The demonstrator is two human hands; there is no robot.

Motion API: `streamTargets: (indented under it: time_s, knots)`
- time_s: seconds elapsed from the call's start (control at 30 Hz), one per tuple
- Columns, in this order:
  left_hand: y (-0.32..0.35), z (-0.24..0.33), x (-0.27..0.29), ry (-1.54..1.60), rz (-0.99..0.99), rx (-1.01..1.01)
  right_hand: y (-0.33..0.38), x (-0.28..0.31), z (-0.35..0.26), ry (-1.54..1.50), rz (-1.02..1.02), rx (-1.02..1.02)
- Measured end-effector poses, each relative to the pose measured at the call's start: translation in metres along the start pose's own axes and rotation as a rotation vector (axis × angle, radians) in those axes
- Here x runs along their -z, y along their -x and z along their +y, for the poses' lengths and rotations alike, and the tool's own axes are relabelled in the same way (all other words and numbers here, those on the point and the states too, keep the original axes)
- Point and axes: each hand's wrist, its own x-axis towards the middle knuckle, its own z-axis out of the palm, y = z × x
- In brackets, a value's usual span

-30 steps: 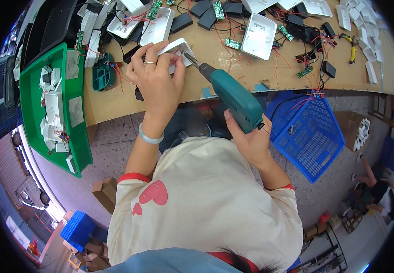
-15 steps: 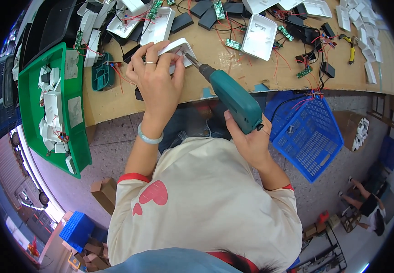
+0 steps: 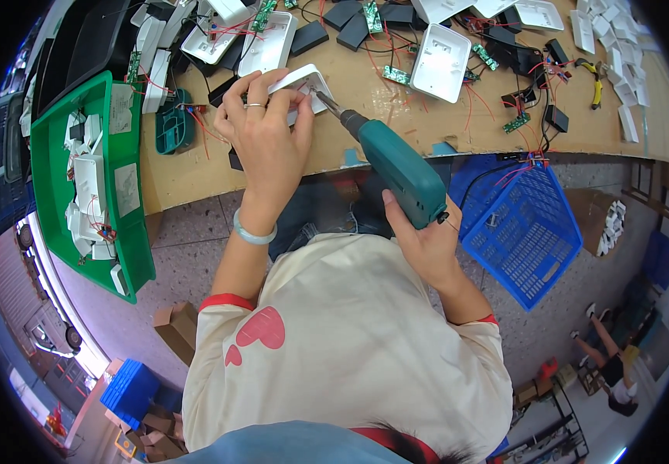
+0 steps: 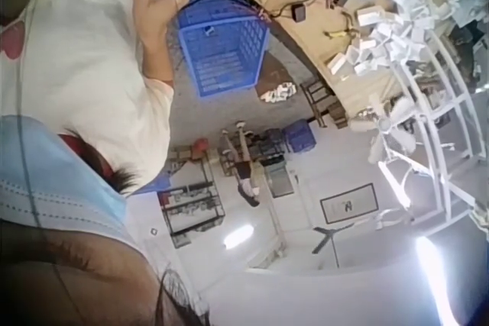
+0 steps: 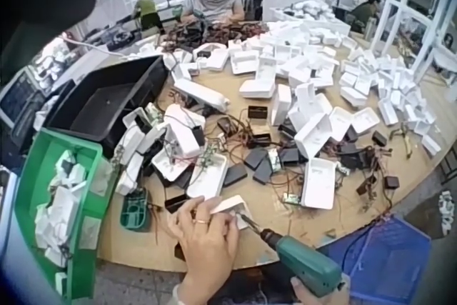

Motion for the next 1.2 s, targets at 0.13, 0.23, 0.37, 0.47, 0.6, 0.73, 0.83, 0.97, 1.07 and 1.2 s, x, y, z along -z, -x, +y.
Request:
streamTargets:
  time_s: [0.13,0.23,0.37,0.47,0.6,0.73,0.83,0.97,1.07,1.2]
  knots:
    - [0.0,0.0,0.0,0.004,-0.004,0.002,0.0,0.0,-0.002,-0.004,0.005,-0.005]
    - [-0.001,0.001,0.0,0.0,-0.01,0.001,-0.002,0.001,-0.006,0.022,0.002,0.017]
    - [-0.001,0.001,0.0,0.002,-0.006,-0.004,-0.001,0.005,-0.013,0.125,-0.063,0.012]
    - [-0.001,0.001,0.001,0.009,-0.007,-0.006,-0.002,0.004,-0.015,0.125,-0.06,0.027]
    - [0.0,0.001,0.0,0.012,-0.004,-0.004,-0.002,0.005,-0.017,0.129,-0.052,-0.02]
    - [-0.001,0.0,0.001,0.012,-0.005,-0.006,0.004,0.008,-0.018,0.041,-0.016,-0.05]
    - [-0.001,0.001,0.001,0.016,-0.007,-0.008,0.005,0.014,-0.017,-0.027,0.029,-0.021]
    - [-0.001,0.0,0.002,0.021,-0.007,-0.013,0.003,0.018,-0.023,-0.152,0.112,-0.042]
    - [-0.002,-0.001,0.001,0.029,-0.011,-0.005,0.001,0.02,-0.022,-0.181,0.135,-0.064]
    - [-0.006,-0.003,0.004,0.053,-0.04,0.027,0.001,0.023,-0.023,-0.206,0.168,-0.075]
